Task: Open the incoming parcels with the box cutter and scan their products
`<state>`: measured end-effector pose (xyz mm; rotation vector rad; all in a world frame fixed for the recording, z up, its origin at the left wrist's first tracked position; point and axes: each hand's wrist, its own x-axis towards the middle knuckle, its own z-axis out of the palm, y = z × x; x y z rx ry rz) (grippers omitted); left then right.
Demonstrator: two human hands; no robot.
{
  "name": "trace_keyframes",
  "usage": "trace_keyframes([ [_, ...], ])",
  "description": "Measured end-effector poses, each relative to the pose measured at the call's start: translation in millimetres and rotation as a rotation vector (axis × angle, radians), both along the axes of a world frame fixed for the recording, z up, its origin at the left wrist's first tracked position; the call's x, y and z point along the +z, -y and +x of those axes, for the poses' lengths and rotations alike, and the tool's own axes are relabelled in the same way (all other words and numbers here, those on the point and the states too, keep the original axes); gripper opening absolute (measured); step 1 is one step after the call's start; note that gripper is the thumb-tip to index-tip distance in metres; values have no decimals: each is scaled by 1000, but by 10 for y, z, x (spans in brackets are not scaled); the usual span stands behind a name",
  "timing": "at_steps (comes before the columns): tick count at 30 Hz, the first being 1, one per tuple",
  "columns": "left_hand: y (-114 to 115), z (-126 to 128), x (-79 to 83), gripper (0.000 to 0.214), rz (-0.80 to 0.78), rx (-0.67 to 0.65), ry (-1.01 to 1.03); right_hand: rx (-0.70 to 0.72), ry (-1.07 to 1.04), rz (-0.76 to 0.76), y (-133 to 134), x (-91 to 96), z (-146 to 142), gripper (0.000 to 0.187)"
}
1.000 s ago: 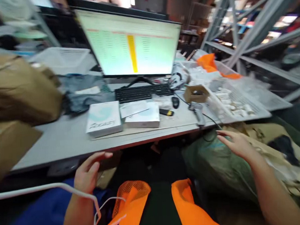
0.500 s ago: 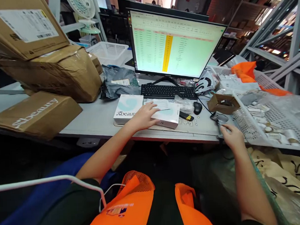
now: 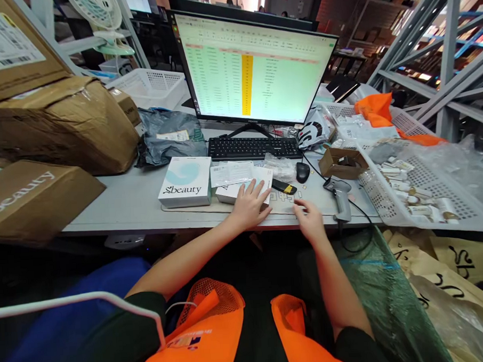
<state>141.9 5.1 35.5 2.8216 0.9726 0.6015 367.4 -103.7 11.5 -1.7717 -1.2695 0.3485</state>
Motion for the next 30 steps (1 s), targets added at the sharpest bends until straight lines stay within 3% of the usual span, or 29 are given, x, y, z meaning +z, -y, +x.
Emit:
trace_keyframes([
  [2, -160, -123, 114, 52, -36, 29, 59, 56, -74, -39, -209, -22, -227, 58],
  [4, -420, -267, 281, 55, -50, 169, 57, 70, -126, -81, -401, -33, -372, 68],
  [7, -838, -456, 498, 84, -160, 383, -125, 79, -158, -153, -594, -56, -515, 85],
  [9, -1019, -532, 568, 98, -280, 411, -231, 74, -174, -158, -664, -91, -597, 94],
  [12, -1075, -582, 574, 97, -299, 387, -188, 38, -267, -113, -714, -163, -691, 105],
  [14, -1028, -615, 560, 80, -308, 377, -56, 22, -367, -98, -709, -203, -713, 113],
  [18, -1008, -774, 607, 39, -444, 469, 246, 3, -637, 7, -504, -224, -598, 123],
  [22, -1191, -947, 724, 30, -451, 530, 417, -150, -840, 184, -31, -199, -321, 118],
  [26, -1311, -854, 776, 36, -595, 385, 554, -294, -919, 296, 351, -196, -105, 115],
  [30, -1193, -562, 742, 42, -790, 152, 786, -314, -950, 247, 386, -219, -76, 113],
])
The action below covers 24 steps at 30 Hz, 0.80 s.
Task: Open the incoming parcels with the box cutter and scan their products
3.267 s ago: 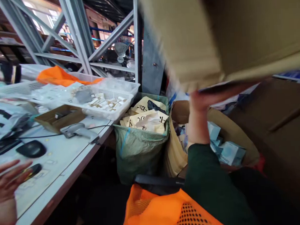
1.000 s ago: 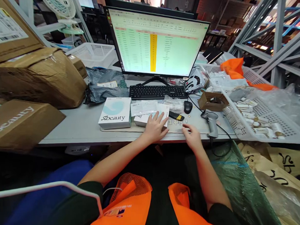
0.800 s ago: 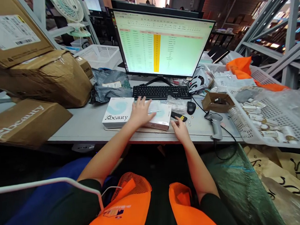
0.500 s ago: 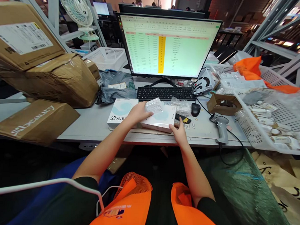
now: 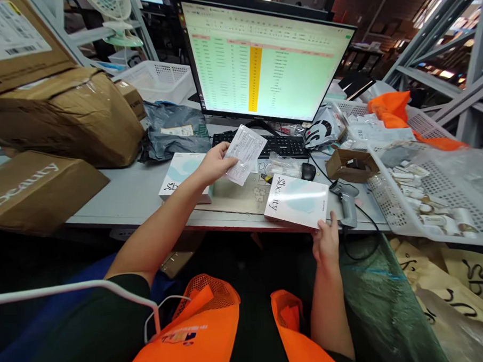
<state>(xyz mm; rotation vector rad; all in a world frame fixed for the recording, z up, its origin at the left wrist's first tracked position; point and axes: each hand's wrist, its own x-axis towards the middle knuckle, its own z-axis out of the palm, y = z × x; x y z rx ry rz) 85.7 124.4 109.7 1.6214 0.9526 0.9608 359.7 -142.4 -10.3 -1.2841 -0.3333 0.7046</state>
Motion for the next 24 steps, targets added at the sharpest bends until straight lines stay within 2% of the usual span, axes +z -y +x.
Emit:
trace_keyframes([
  [4, 230, 216, -56, 50, -130, -92, 232, 163, 65, -111, -210, -5, -77, 106],
  [7, 421, 332, -109, 56, -265, -101, 450, 309, 373, -203, -377, 54, -197, 91],
  [10, 648, 451, -181, 61, -389, -100, 605, 222, 759, -201, -425, 190, -351, 73],
  [12, 808, 514, -232, 67, -443, -78, 659, 154, 852, -105, -359, 298, -387, 61],
  [14, 948, 542, -278, 75, -492, -48, 706, 97, 881, -16, -222, 388, -274, 51],
  [16, 1053, 523, -312, 77, -538, -38, 743, -56, 964, -21, -53, 439, 23, 47],
  [18, 1120, 471, -336, 75, -579, -52, 763, -237, 1065, -171, 87, 450, 460, 51],
  [19, 1143, 442, -346, 73, -595, -69, 764, -268, 1086, -313, 128, 445, 696, 55],
  [20, 1160, 418, -357, 71, -602, -88, 761, -235, 1077, -493, 142, 438, 922, 60],
  [22, 1181, 394, -385, 73, -581, -123, 748, -62, 999, -830, 90, 422, 1292, 68],
  [24, 1187, 409, -431, 79, -522, -135, 725, 59, 898, -981, -42, 418, 1518, 69],
])
